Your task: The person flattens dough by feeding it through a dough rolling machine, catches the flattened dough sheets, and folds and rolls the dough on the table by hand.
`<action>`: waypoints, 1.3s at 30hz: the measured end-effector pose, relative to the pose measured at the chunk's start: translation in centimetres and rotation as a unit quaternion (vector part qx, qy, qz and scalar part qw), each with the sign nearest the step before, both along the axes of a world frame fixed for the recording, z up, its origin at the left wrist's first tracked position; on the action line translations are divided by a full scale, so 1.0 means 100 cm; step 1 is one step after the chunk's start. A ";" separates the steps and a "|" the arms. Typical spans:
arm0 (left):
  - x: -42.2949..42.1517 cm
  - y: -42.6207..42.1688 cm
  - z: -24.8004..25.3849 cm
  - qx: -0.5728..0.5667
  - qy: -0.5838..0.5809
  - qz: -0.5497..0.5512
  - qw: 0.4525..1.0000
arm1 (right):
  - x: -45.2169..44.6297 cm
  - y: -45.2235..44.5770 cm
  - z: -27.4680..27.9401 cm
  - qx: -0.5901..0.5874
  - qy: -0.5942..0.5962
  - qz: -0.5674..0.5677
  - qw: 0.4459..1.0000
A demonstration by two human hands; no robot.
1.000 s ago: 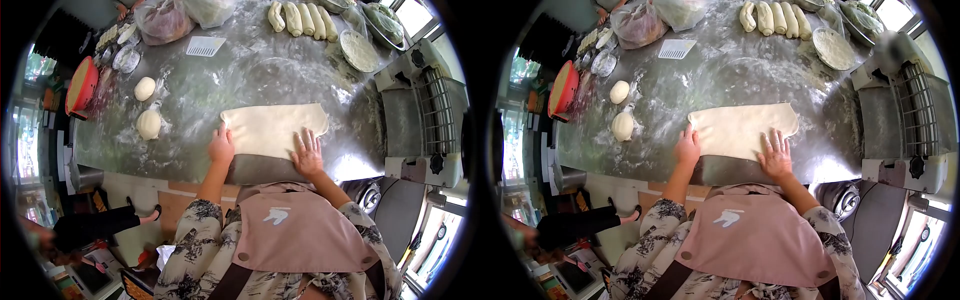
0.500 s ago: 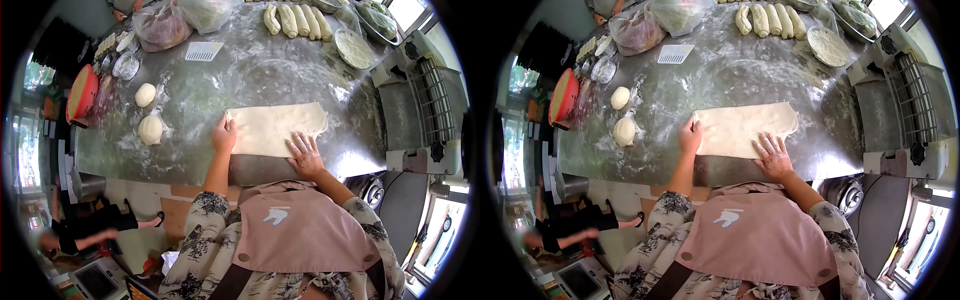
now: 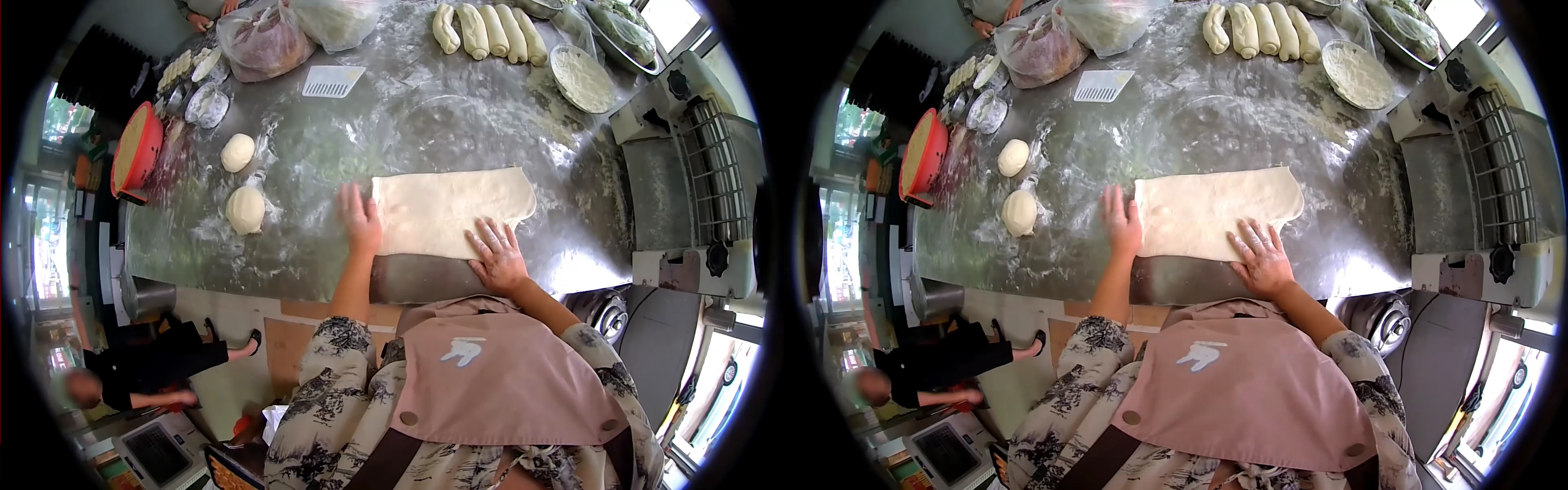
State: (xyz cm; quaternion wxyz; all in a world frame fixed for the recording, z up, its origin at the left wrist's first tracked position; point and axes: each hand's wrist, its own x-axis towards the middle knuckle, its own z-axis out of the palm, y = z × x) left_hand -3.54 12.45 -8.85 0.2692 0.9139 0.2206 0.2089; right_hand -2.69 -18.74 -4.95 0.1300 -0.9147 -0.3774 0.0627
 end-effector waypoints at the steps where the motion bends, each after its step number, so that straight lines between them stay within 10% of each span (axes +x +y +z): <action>1: -0.001 0.000 -0.001 0.033 0.055 -0.004 0.998 | 0.001 -0.001 0.000 -0.001 0.002 0.003 1.000; 4: -0.003 -0.007 -0.004 0.094 0.185 -0.061 0.976 | 0.003 -0.004 -0.001 -0.005 0.004 0.015 1.000; 11: 0.004 -0.042 -0.007 -0.132 -0.007 -0.150 0.980 | 0.012 -0.020 -0.002 -0.010 0.025 0.048 0.998; 15: 0.009 -0.026 -0.003 -0.024 0.155 0.115 0.981 | 0.014 -0.028 -0.002 -0.001 0.019 0.055 0.998; 24: 0.018 -0.080 -0.014 -0.148 0.039 -0.092 0.984 | 0.022 -0.045 -0.007 0.051 0.035 0.046 0.997; 30: 0.020 -0.059 0.002 0.009 0.290 0.096 0.952 | 0.027 -0.064 -0.004 0.045 0.022 -0.045 0.998; 39: 0.044 -0.114 0.017 -0.159 0.039 -0.056 0.985 | 0.036 -0.081 -0.008 0.074 0.026 -0.047 0.996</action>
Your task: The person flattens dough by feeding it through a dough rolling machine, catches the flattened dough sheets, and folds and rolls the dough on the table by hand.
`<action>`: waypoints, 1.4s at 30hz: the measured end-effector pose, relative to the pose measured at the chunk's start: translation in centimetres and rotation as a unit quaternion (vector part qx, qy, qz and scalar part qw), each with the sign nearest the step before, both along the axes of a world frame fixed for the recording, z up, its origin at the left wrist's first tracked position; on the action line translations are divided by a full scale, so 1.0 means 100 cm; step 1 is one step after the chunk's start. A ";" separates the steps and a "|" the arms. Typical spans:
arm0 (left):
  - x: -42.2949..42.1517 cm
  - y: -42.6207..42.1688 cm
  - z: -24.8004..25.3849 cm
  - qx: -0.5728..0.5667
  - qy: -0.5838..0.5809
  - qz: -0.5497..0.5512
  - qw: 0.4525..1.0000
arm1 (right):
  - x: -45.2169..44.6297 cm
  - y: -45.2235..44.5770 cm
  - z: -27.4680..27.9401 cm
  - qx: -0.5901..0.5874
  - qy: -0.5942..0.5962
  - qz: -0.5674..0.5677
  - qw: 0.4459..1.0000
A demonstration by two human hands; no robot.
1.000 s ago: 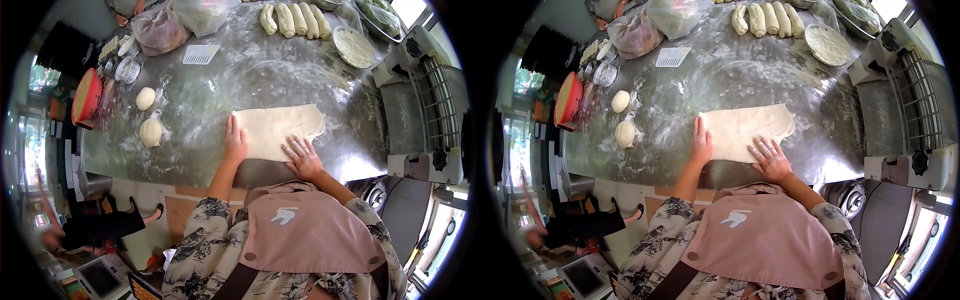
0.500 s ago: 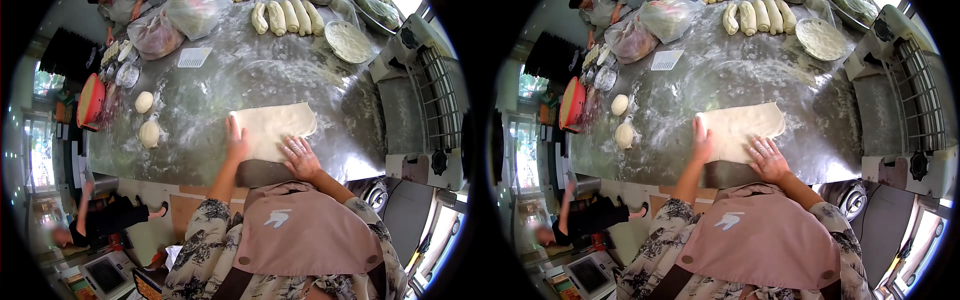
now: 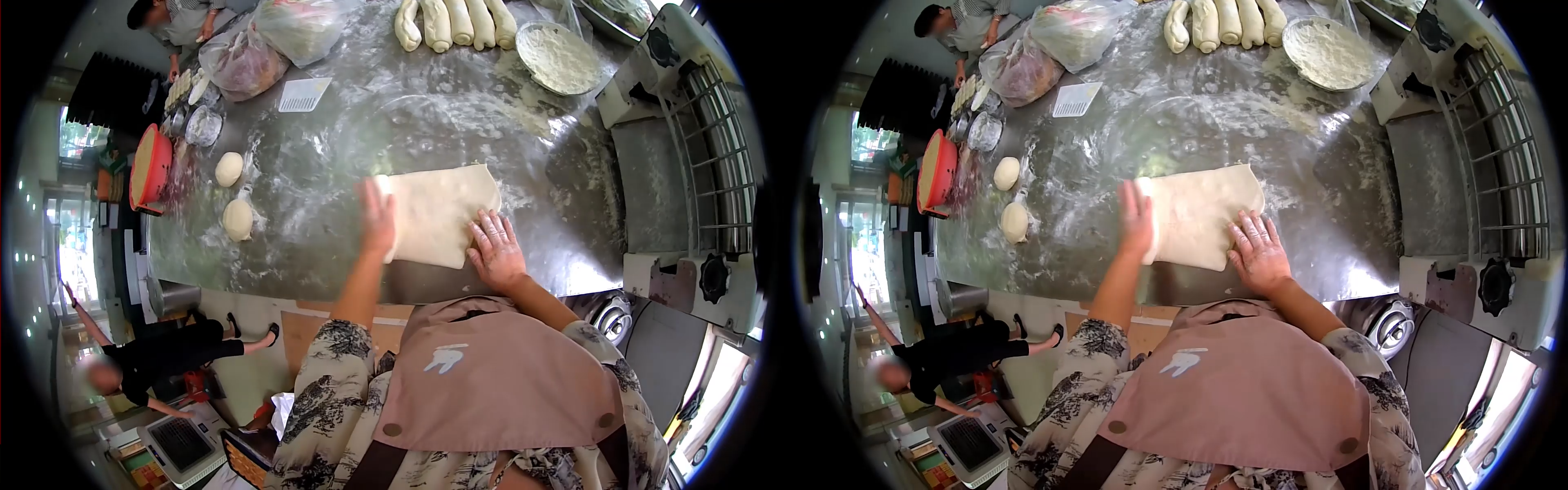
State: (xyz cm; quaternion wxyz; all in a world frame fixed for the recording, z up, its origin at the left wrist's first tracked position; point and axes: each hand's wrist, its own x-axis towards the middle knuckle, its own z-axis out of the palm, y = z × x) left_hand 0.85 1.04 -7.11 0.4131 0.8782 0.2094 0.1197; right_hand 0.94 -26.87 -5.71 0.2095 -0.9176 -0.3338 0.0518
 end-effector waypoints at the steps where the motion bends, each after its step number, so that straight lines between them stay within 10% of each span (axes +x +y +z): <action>1: 0.000 0.008 0.010 0.064 0.052 0.071 0.994 | 0.001 -0.005 0.000 0.008 0.000 -0.018 1.000; 4: 0.002 0.012 -0.007 0.146 0.284 0.064 0.945 | 0.005 -0.016 -0.006 0.033 -0.014 -0.045 0.998; 7: 0.010 -0.037 -0.029 0.052 0.037 0.022 0.998 | 0.004 -0.018 -0.005 0.053 -0.013 -0.051 0.997; 13: 0.023 -0.069 0.025 0.011 -0.006 -0.033 0.999 | 0.008 -0.031 -0.012 0.160 -0.018 -0.096 0.982; 17: 0.020 -0.068 -0.028 0.135 0.212 -0.018 0.968 | 0.012 -0.037 -0.012 0.225 0.005 -0.127 0.966; 22: 0.028 -0.162 0.015 -0.059 0.026 -0.258 0.964 | 0.013 -0.038 -0.009 0.297 0.047 -0.174 0.938; 26: 0.041 -0.149 0.028 -0.065 -0.047 -0.099 0.992 | 0.016 -0.051 -0.007 0.355 0.085 -0.232 0.902; 36: 0.045 -0.207 0.003 -0.132 -0.047 -0.188 0.972 | 0.021 -0.065 -0.008 0.429 0.212 -0.390 0.787; 42: 0.008 -0.221 -0.001 -0.112 0.027 -0.126 0.985 | 0.007 -0.051 0.023 0.248 0.307 -0.340 0.854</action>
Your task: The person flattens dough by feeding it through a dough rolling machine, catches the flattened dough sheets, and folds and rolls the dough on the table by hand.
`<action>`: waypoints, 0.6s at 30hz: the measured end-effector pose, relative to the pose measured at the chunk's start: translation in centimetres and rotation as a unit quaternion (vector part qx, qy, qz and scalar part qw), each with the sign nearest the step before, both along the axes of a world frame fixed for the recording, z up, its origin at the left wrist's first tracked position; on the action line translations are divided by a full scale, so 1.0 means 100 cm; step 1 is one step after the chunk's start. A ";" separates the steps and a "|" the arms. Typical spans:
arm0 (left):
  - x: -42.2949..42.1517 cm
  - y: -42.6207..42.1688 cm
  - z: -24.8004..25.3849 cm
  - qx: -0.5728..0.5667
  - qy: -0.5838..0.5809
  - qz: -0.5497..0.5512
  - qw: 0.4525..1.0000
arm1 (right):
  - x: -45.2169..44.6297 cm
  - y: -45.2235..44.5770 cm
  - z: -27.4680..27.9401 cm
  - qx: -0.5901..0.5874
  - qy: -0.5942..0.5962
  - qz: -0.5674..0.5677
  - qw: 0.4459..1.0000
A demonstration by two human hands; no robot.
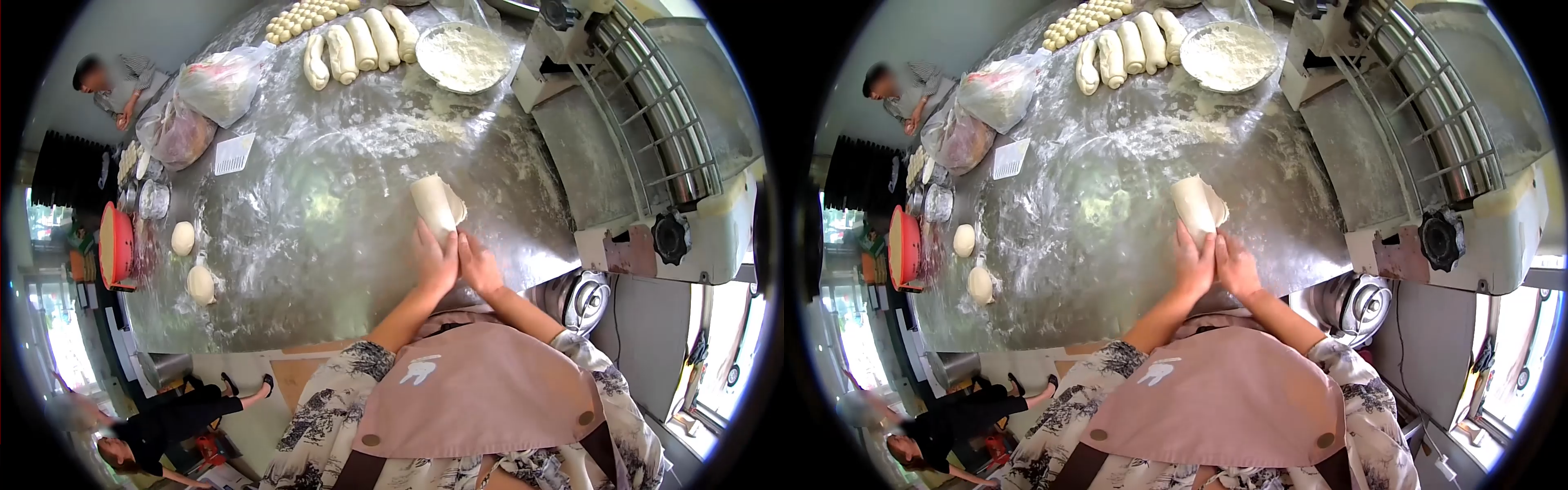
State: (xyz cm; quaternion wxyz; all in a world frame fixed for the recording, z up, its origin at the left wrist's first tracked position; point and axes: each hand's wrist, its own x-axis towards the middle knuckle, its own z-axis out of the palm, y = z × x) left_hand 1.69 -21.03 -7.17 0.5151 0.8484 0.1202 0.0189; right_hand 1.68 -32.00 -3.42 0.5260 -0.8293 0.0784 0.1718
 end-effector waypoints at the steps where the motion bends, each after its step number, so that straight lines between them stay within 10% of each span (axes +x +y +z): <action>1: 0.001 -0.003 0.000 0.000 -0.003 0.039 0.999 | -0.008 0.011 -0.018 -0.024 -0.082 -0.034 0.996; 5: 0.022 0.037 0.000 0.040 0.060 -0.002 0.997 | -0.009 0.041 -0.044 0.387 0.233 -0.111 0.885; 11: 0.022 0.148 0.021 0.217 0.038 -0.087 0.971 | 0.012 0.111 0.015 0.376 0.350 0.093 0.853; 14: -0.001 0.165 0.028 0.263 0.053 -0.052 0.962 | 0.036 0.104 0.021 0.120 0.105 0.256 0.953; 15: -0.008 0.161 0.037 0.303 0.019 -0.022 0.952 | 0.041 0.106 0.027 0.061 -0.150 0.237 0.958; 18: -0.021 0.153 0.037 0.374 -0.015 -0.006 0.927 | 0.080 0.123 0.031 -0.092 -0.461 0.161 0.868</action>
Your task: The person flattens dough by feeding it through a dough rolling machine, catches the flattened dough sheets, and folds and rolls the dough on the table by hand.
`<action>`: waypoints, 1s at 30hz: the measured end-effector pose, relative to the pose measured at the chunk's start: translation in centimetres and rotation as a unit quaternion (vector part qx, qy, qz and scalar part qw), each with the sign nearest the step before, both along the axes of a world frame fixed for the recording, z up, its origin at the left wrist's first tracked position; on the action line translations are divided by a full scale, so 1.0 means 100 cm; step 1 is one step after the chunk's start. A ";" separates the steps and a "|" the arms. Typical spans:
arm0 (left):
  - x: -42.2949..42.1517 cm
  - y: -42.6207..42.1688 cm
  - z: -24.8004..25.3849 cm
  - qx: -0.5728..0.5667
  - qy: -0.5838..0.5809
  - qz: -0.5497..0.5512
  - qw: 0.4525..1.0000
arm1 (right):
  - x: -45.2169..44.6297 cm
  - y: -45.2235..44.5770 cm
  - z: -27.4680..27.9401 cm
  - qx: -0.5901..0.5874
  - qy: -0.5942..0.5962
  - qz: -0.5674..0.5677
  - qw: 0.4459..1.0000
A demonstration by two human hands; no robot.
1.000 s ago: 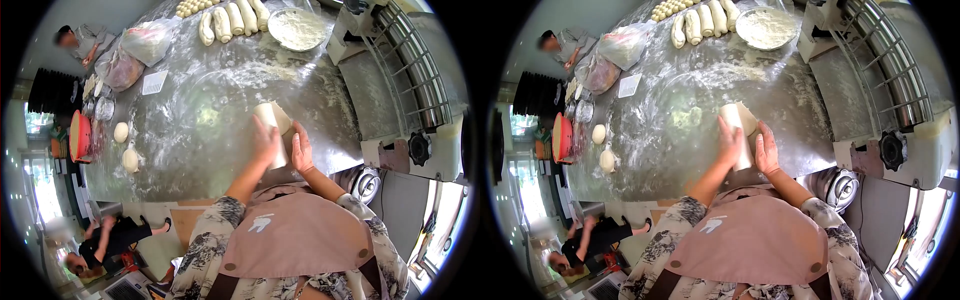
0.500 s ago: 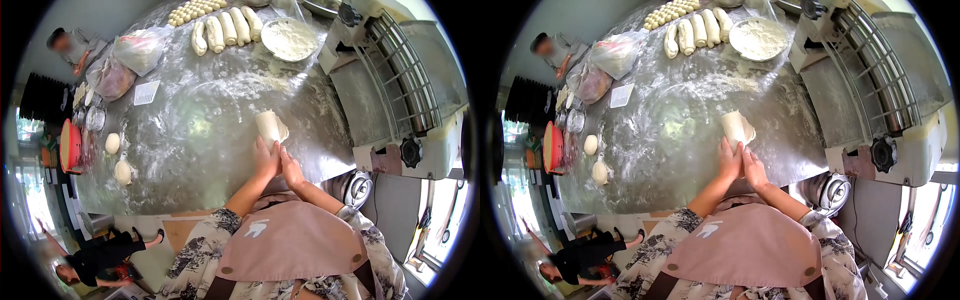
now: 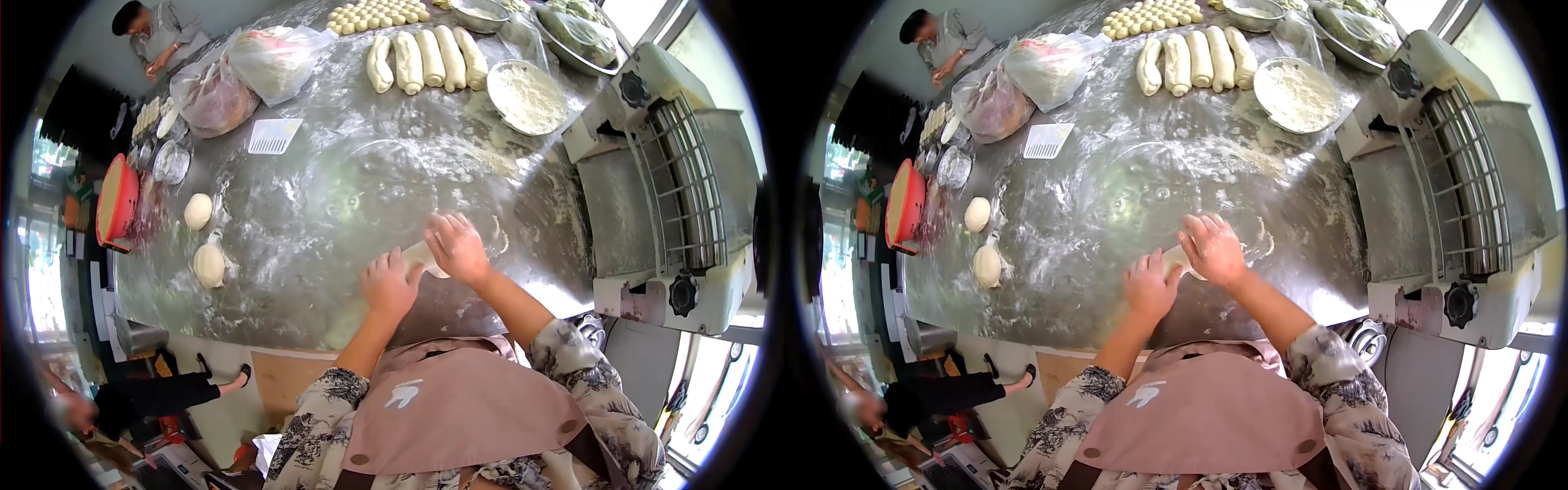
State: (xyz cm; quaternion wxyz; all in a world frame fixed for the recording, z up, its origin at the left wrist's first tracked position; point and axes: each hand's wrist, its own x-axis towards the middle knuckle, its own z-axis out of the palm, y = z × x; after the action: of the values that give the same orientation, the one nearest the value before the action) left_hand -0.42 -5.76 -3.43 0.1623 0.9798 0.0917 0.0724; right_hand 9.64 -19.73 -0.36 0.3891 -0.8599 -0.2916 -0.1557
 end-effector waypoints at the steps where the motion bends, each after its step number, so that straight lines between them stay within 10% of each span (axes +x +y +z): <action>1: 0.000 -0.003 -0.002 0.000 0.013 0.004 1.000 | 0.010 0.004 -0.011 -0.048 -0.048 0.027 0.997; 3: 0.002 -0.010 -0.006 0.013 -0.007 0.004 1.000 | 0.023 0.009 -0.026 -0.139 -0.142 0.077 0.977; 7: 0.010 -0.021 -0.011 0.026 -0.075 0.005 0.997 | 0.014 -0.002 -0.010 -0.356 0.189 0.164 0.901; 11: 0.010 -0.007 -0.020 0.032 -0.127 -0.051 0.990 | -0.017 -0.020 -0.041 -0.223 -0.065 0.067 0.970; 24: 0.151 0.062 -0.033 0.092 -0.140 -0.168 0.971 | 0.073 0.020 -0.051 -0.237 -0.077 -0.071 0.966; 30: 0.083 0.059 0.000 0.002 -0.174 -0.222 0.959 | 0.029 -0.020 -0.031 -0.132 -0.071 0.021 0.988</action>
State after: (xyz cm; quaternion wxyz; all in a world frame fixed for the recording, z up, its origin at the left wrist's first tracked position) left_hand 7.85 0.12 -3.45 0.1858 0.9482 -0.1576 0.2040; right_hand 12.57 -21.73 -3.46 0.2535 -0.8842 -0.3546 -0.1679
